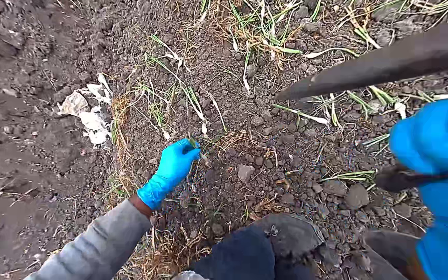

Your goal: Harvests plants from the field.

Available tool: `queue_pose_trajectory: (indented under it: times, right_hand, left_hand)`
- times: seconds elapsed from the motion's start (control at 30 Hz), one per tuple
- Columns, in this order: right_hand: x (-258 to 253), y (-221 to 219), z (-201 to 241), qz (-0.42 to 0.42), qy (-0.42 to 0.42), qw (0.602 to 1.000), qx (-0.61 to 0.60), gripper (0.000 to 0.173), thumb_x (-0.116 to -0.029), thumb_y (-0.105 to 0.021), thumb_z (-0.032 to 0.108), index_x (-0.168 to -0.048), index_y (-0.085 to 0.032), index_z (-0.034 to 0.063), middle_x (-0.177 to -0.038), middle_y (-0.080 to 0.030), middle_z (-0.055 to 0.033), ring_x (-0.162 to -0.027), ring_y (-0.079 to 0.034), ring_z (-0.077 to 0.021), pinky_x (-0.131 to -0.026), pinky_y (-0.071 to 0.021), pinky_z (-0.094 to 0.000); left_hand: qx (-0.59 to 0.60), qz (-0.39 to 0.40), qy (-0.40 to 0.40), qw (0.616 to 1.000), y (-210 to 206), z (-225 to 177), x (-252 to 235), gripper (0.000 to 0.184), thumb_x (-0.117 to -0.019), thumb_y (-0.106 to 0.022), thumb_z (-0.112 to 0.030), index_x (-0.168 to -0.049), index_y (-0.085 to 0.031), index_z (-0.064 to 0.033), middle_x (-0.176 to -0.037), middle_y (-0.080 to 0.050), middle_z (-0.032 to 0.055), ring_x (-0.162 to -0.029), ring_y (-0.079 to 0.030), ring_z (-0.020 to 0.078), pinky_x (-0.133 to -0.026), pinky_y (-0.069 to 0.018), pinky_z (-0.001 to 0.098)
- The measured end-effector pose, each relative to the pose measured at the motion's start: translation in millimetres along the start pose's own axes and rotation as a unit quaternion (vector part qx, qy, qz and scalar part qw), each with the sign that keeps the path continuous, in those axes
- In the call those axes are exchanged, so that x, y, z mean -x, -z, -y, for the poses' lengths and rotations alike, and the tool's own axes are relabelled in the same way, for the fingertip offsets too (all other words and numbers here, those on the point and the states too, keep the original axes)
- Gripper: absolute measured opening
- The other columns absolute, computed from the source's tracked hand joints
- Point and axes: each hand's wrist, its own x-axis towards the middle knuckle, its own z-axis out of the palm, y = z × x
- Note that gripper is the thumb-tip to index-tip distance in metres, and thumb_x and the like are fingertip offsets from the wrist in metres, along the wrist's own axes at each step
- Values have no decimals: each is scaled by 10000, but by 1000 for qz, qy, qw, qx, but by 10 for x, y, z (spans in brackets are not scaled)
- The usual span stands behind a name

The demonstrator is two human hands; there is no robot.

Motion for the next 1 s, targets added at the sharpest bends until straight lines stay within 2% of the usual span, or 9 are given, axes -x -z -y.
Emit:
queue_pose_trajectory:
  times: [0.07,0.13,0.2,0.33,0.47,0.53,0.63,0.87,1.0]
  right_hand:
    - [38,-76,-972,98,-66,990,77,393,-1118,-317,358,-1026,-618,123,-548,-454,7,-365,-406,-89,-339,-399,-251]
    - [326,-216,-2077,116,-136,970,163,640,-1034,-288,696,-1190,-667,205,-595,-478,-55,-429,-431,-219,-390,-386,-429]
    - [470,-129,-2440,122,-171,958,197,630,-1041,-291,675,-1236,-667,209,-649,-520,-54,-505,-484,-226,-475,-434,-455]
    - [847,458,-1662,73,-178,976,104,555,-1095,-230,531,-1207,-655,191,-574,-466,55,-386,-369,-72,-358,-374,-258]
    - [1055,769,-1835,102,-110,957,247,597,-1051,-301,608,-1200,-694,184,-661,-572,52,-482,-490,-82,-451,-446,-319]
    - [979,695,-2031,108,-113,948,276,631,-1025,-309,657,-1177,-704,190,-664,-583,47,-512,-528,-95,-485,-477,-353]
    - [858,466,-1976,120,-172,929,306,607,-1022,-353,662,-1179,-695,186,-689,-601,-12,-594,-587,-184,-563,-493,-463]
    - [738,372,-1892,128,-220,912,322,576,-1057,-372,607,-1256,-680,161,-881,-694,-107,-803,-667,-280,-745,-524,-551]
    - [671,378,-1923,123,-215,915,318,578,-1074,-353,573,-1223,-689,127,-891,-688,-125,-792,-655,-282,-747,-520,-547]
  left_hand:
    - [0,-25,-44,999,32,-368,-86,112,-993,-699,-150,-1092,-719,-104,-915,-750,6,-669,-700,107,-637,-621,330]
    - [-23,-12,-117,993,-175,-673,-215,116,-975,-703,-136,-1085,-724,-104,-961,-753,0,-801,-716,90,-764,-611,337]
    - [-69,73,-159,982,-737,-818,-344,116,-972,-699,-146,-1072,-739,-103,-990,-765,24,-938,-731,149,-890,-597,421]
    - [-203,261,-103,938,-1569,-520,-167,295,-1074,-528,-258,-1265,-705,-121,-1212,-730,122,-1166,-687,303,-1009,-524,578]
    - [-167,29,-44,985,-825,-523,-342,315,-1078,-513,-265,-1287,-712,-140,-1244,-731,86,-1170,-693,266,-1022,-530,543]
    - [-197,-29,-10,980,-528,-586,-681,389,-1063,-540,-413,-1247,-721,-122,-1193,-735,120,-1134,-696,313,-978,-530,589]
    - [-199,-12,62,978,-533,-681,-1151,509,-1010,-577,-560,-1128,-756,-99,-1117,-738,173,-1107,-690,368,-940,-518,642]
    - [-3,-49,64,997,-302,-826,-976,324,-1055,-531,-303,-1157,-741,-79,-1133,-749,156,-1107,-700,329,-978,-523,597]
    - [-117,-23,-6,993,501,-832,-645,258,-1007,-536,-160,-1122,-735,-43,-1108,-723,194,-1085,-683,367,-941,-518,622]
